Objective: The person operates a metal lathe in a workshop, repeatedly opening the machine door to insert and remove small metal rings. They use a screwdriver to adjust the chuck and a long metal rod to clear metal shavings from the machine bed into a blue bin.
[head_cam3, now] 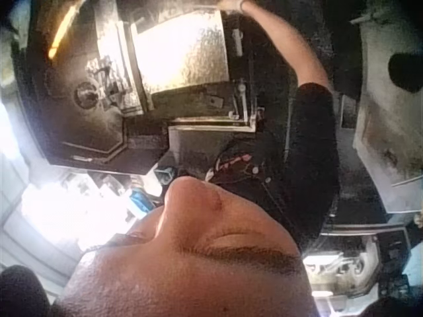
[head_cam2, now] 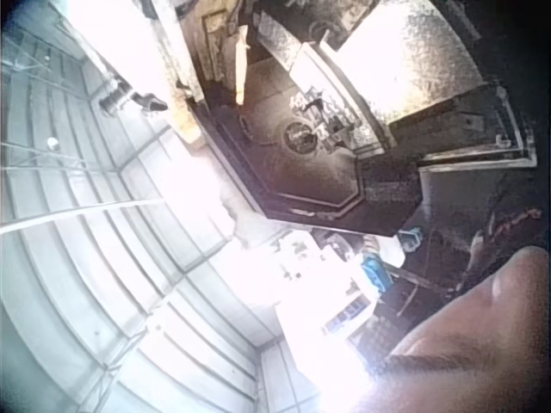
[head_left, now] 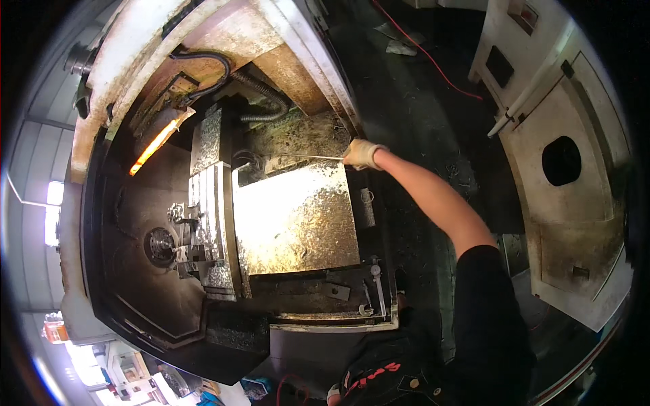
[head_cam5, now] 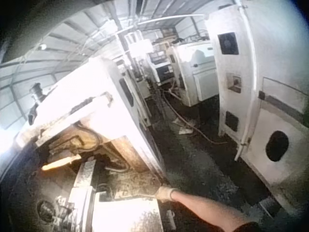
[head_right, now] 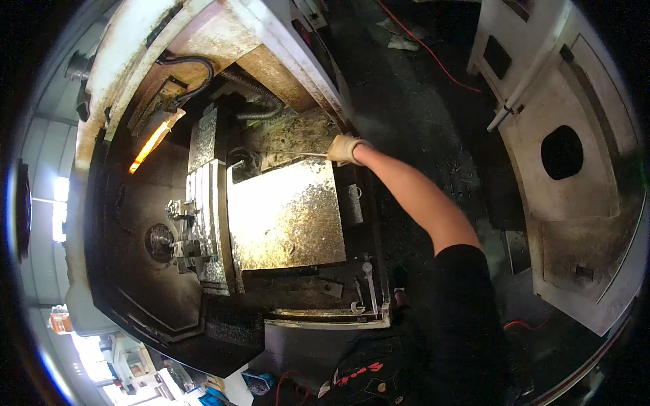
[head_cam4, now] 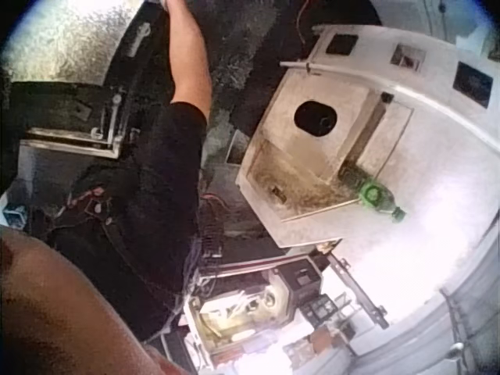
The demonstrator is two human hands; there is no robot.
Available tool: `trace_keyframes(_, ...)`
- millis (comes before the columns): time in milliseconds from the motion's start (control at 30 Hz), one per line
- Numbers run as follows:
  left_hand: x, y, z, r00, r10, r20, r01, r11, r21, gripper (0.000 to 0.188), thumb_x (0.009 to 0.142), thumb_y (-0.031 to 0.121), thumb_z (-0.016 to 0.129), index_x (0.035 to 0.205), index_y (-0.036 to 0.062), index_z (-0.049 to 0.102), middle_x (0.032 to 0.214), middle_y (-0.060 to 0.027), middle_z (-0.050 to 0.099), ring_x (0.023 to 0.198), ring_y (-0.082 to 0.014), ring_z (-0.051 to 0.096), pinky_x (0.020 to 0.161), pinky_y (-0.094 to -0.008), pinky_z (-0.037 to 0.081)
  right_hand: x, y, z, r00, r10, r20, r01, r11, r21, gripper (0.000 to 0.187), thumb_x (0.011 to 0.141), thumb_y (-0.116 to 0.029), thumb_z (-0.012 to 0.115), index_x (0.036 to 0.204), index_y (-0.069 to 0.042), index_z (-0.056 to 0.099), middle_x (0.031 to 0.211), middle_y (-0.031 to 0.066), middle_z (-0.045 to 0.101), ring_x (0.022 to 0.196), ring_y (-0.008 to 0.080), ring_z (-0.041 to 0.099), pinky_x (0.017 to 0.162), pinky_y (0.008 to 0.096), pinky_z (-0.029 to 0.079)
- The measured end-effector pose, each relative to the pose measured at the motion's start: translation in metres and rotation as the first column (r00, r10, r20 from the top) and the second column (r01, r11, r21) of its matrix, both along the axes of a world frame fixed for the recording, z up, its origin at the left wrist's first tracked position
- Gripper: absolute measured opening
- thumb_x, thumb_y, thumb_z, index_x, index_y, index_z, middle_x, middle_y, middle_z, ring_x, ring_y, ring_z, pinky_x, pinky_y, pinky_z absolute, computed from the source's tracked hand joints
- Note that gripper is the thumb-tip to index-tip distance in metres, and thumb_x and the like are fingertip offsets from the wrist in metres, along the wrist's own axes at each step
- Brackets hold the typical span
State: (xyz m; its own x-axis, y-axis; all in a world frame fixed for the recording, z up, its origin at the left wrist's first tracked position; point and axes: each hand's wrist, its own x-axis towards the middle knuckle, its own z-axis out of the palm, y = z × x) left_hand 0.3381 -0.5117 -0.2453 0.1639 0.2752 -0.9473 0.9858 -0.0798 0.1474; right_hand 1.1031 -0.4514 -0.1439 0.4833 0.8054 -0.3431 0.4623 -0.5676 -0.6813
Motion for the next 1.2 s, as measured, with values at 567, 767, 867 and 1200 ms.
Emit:
trace_keyframes(567,-0.001,0.016,-0.05,0.988,-0.104,0.118,0.107,0.994,-0.02,0.037,0.082,0.032,0.05,0.11,0.0072,0.056,0.102,-0.0105,0.06,0.095,-0.0251,0.055,0.083,-0.0324,0.042,-0.05,-0.243,0.232,0.932,-0.098,0.349,0.236,0.895,-0.38,0.028,0.079,-0.024,0.055,0.104,-0.014,0.063,0.088,0.0109,0.065,0.083,0.0238,0.061,0.076,0.0336,0.046)
trace_keyframes(767,-0.004,0.028,-0.069,0.992,0.061,0.107,-0.056,0.997,-0.051,0.042,0.079,0.033,0.054,0.113,0.0067,0.054,0.109,-0.0103,0.058,0.101,-0.0252,0.054,0.086,-0.0327,0.041,-0.088,-0.284,0.249,0.868,-0.1,0.486,0.291,0.896,-0.336,0.026,0.081,-0.023,0.055,0.104,-0.014,0.063,0.088,0.0099,0.065,0.076,0.0216,0.063,0.071,0.0322,0.048)
trace_keyframes(867,-0.022,0.03,-0.105,0.985,0.0,0.174,0.004,1.0,-0.023,0.04,0.079,0.03,0.055,0.111,0.0049,0.055,0.107,-0.0108,0.059,0.097,-0.025,0.056,0.083,-0.0344,0.043,-0.101,-0.288,0.248,0.852,-0.148,0.503,0.338,0.888,-0.312,0.025,0.082,-0.022,0.055,0.104,-0.014,0.062,0.085,0.011,0.065,0.071,0.0224,0.063,0.07,0.0314,0.048)
trace_keyframes(1200,-0.014,0.03,-0.075,0.972,0.118,0.205,-0.137,0.987,0.08,0.034,0.079,0.028,0.056,0.105,0.0054,0.06,0.099,-0.0095,0.063,0.092,-0.0234,0.058,0.081,-0.0331,0.044,-0.097,-0.228,0.145,0.955,-0.201,0.217,0.217,0.975,-0.051,0.028,0.081,-0.018,0.055,0.108,-0.011,0.06,0.084,0.0139,0.064,0.077,0.0253,0.06,0.07,0.0336,0.046)
